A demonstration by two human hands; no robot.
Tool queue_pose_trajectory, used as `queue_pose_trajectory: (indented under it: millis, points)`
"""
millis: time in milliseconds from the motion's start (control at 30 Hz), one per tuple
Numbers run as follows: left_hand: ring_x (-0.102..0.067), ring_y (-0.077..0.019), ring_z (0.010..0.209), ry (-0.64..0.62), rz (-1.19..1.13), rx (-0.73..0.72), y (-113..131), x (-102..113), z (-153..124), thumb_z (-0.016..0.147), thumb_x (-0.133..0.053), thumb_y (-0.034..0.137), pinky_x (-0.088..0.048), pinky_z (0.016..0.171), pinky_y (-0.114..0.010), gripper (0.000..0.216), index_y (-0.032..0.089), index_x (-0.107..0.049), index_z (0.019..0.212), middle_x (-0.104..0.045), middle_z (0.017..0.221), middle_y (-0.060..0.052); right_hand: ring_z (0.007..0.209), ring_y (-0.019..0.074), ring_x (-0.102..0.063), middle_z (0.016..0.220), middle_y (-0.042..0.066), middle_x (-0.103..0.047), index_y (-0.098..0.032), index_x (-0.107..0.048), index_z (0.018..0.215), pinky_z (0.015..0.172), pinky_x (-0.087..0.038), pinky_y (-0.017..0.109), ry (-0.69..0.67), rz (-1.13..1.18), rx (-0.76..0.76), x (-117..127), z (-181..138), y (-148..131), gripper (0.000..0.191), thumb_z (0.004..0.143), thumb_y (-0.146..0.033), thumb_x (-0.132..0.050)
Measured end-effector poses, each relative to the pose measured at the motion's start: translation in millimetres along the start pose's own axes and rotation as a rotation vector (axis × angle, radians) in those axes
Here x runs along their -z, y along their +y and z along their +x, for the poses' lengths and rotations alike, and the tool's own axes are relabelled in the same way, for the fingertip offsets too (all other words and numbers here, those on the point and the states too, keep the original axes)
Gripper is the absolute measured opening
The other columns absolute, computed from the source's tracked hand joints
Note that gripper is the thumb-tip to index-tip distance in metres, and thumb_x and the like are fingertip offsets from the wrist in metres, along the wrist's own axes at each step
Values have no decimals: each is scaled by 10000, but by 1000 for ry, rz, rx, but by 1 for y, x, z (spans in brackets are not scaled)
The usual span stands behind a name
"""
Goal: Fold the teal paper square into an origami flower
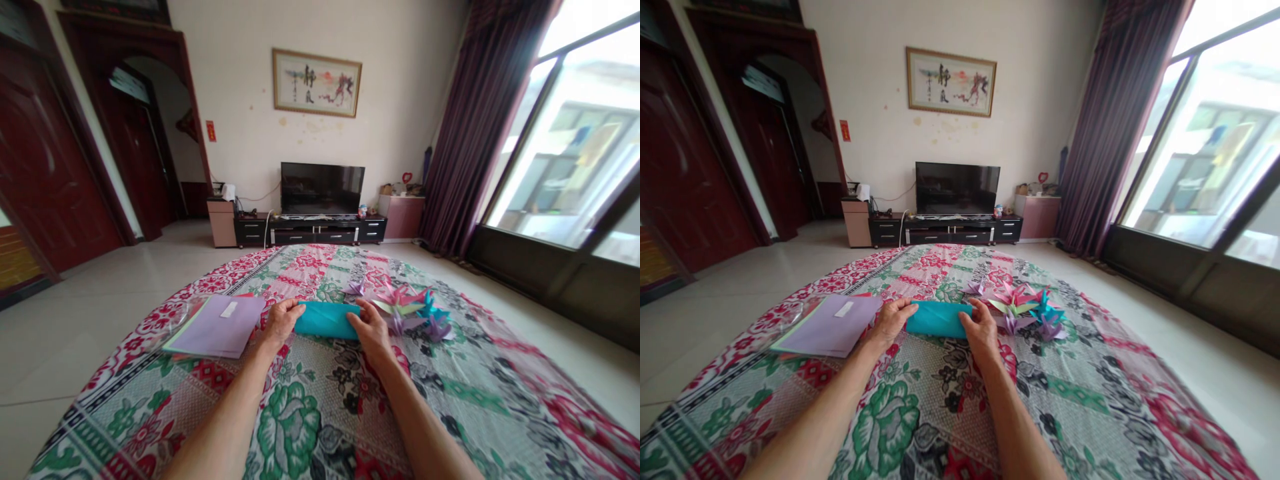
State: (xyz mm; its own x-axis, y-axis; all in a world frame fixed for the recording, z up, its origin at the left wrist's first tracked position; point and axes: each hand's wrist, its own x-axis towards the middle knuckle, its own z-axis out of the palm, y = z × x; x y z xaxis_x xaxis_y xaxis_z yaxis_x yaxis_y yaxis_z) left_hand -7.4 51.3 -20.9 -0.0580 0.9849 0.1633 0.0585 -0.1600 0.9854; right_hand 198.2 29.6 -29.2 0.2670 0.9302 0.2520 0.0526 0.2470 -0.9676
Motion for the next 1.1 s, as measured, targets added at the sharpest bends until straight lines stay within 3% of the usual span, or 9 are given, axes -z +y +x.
queue_pose_trajectory:
  millis: [400,1100]
  points:
    - [-378,-84,480,23,88,-36,2,2,-2,654,-598,377,-282,482,-208,211,167,-606,636,-470,518,66,551,128,-516,682,11,-631,-137,-612,1032,483,-372,225,50,-9,32,0,0,-2,515,628,-456,-628]
    - [-340,-90,472,23,165,-42,1,2,0,655,-570,411,-262,477,-217,258,158,-616,646,-401,491,71,546,130,-507,666,11,-634,-120,-594,1053,500,-376,233,82,-73,-12,-2,2,2,599,583,-485,-659]
